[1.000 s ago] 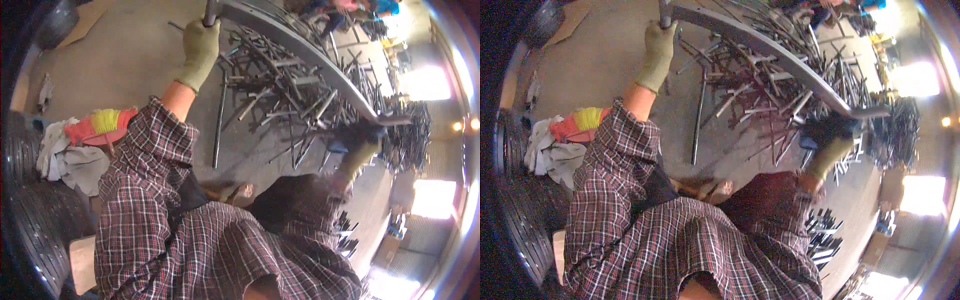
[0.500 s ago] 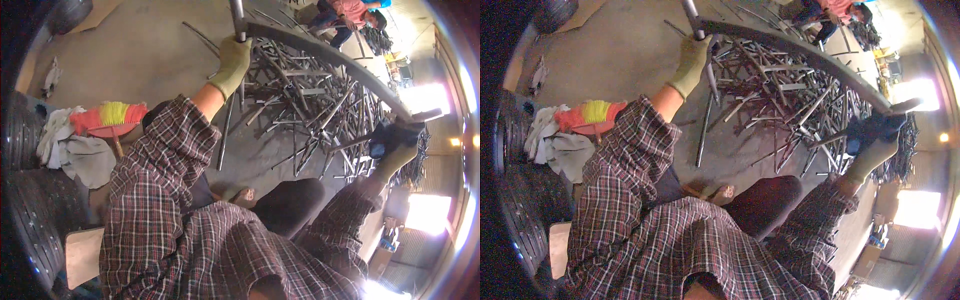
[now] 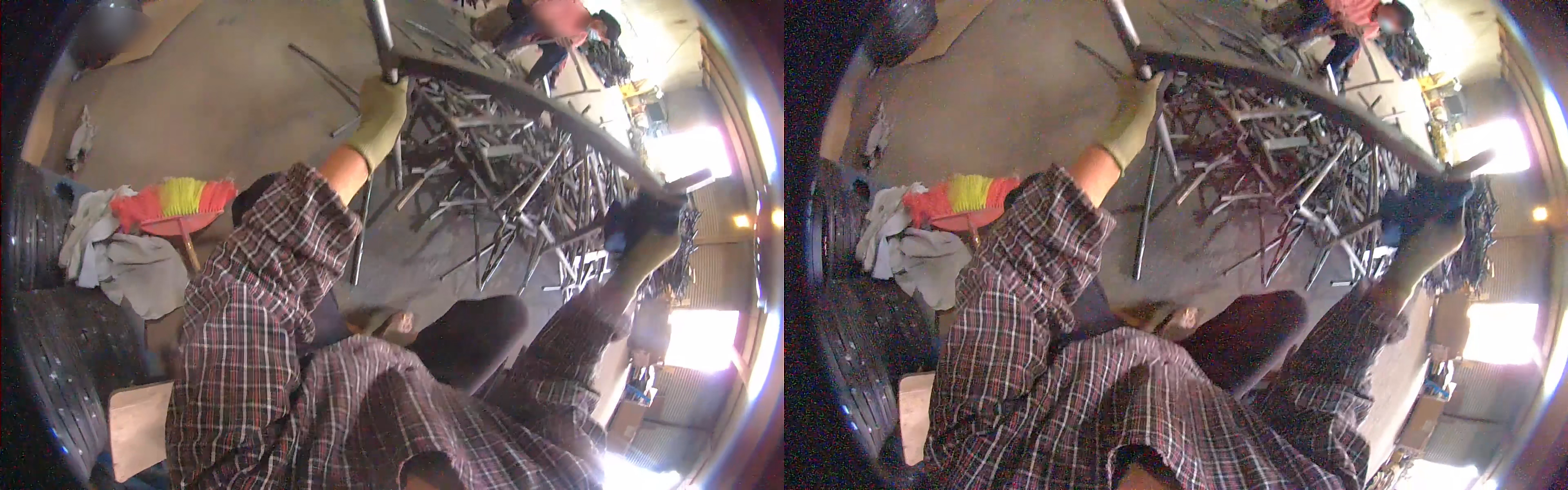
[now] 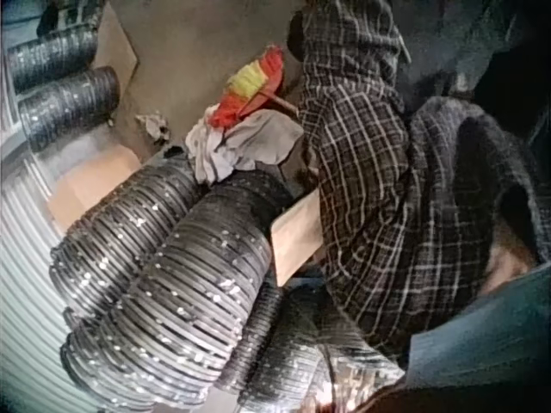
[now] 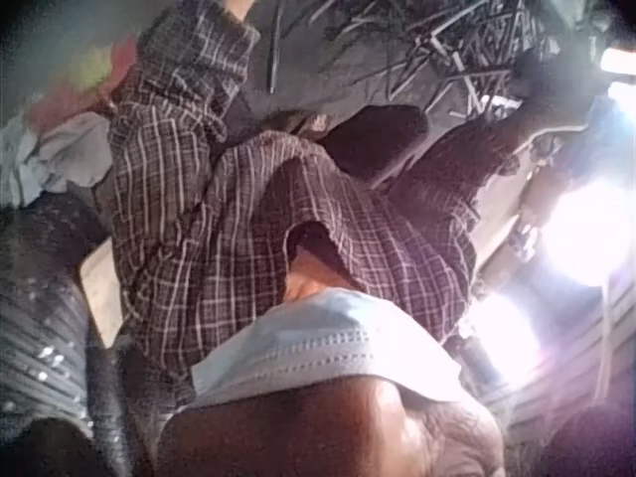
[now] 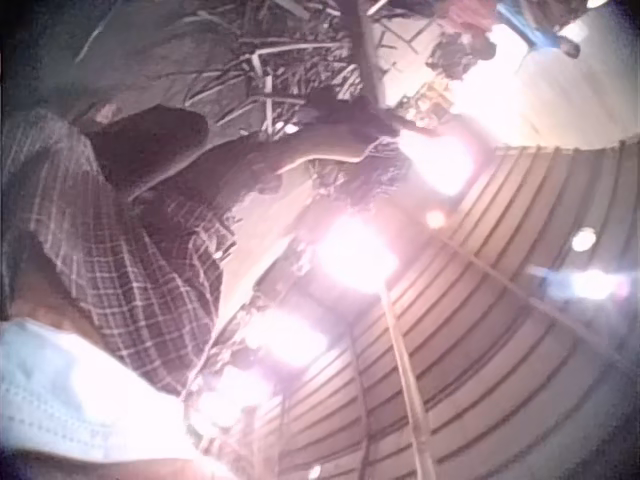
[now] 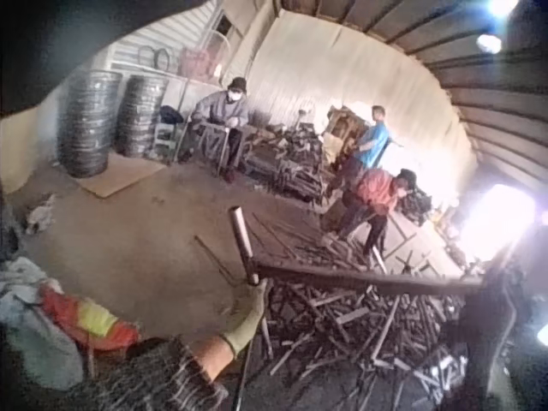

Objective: Cleaning and wiping metal bars using steel wool and a cloth from a pile on the floor.

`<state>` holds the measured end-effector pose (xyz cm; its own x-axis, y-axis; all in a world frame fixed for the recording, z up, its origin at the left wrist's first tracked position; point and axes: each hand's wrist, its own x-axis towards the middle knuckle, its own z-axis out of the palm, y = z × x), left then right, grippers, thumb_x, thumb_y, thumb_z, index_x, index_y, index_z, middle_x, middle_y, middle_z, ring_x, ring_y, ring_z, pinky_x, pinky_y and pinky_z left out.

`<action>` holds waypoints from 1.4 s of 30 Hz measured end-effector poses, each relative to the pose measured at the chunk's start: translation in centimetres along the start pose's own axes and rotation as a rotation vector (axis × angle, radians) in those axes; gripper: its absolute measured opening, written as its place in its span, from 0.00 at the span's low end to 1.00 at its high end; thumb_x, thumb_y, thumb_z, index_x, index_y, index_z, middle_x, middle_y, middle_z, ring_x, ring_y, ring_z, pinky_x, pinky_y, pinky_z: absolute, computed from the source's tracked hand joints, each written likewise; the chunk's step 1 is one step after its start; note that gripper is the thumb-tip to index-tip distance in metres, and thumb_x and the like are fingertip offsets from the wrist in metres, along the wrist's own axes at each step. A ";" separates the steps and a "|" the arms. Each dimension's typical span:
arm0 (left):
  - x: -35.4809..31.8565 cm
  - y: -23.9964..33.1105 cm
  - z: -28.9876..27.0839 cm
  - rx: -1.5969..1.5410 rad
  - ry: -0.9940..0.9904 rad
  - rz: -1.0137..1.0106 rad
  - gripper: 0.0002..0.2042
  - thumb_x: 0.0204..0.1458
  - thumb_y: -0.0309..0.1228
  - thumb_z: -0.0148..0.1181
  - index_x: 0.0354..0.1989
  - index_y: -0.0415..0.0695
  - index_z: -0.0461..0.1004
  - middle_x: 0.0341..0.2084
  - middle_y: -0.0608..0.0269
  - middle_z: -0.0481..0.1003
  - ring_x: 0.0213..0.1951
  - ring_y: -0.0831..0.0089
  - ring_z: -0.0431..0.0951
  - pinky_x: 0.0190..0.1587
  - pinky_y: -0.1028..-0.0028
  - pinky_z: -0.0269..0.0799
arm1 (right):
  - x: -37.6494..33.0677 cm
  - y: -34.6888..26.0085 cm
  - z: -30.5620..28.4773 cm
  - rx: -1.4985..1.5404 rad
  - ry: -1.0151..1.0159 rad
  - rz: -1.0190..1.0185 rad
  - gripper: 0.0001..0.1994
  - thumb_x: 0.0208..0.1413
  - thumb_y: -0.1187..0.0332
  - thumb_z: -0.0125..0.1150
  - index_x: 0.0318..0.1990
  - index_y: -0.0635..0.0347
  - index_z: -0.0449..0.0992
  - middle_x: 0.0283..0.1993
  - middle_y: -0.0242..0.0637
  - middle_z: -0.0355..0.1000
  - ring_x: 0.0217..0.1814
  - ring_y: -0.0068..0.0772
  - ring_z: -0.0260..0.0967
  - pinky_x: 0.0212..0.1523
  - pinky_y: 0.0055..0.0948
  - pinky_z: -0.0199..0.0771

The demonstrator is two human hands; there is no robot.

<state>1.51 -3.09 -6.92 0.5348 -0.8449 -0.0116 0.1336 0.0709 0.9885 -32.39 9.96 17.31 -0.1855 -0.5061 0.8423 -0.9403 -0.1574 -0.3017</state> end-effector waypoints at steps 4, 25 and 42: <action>-0.1 -0.1 -0.2 -0.079 -0.052 0.018 0.12 0.51 0.35 0.62 0.28 0.36 0.77 0.18 0.49 0.75 0.25 0.55 0.78 0.28 0.60 0.69 | -1.3 -1.8 0.4 -0.143 0.030 -0.120 0.12 0.52 0.64 0.61 0.36 0.64 0.80 0.28 0.36 0.79 0.25 0.26 0.73 0.29 0.28 0.73; -1.9 -1.0 1.7 -0.117 -0.063 0.086 0.13 0.51 0.34 0.60 0.23 0.36 0.73 0.14 0.61 0.72 0.18 0.68 0.70 0.22 0.59 0.62 | -3.8 -5.4 -3.5 0.016 0.059 -0.102 0.13 0.51 0.73 0.63 0.45 0.66 0.76 0.35 0.35 0.76 0.36 0.24 0.71 0.39 0.29 0.72; -9.0 18.9 4.2 0.618 -0.301 1.233 0.12 0.50 0.30 0.60 0.43 0.45 0.77 0.33 0.48 0.78 0.37 0.51 0.78 0.37 0.63 0.72 | -22.3 11.3 6.2 0.678 0.267 0.843 0.10 0.59 0.74 0.49 0.42 0.69 0.74 0.34 0.33 0.75 0.35 0.22 0.67 0.37 0.24 0.70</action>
<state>-4.23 3.63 12.47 -0.1686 -0.4966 0.8515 -0.7068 0.6630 0.2467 -37.15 14.21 -7.68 -0.8234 -0.4836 0.2969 -0.1489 -0.3207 -0.9354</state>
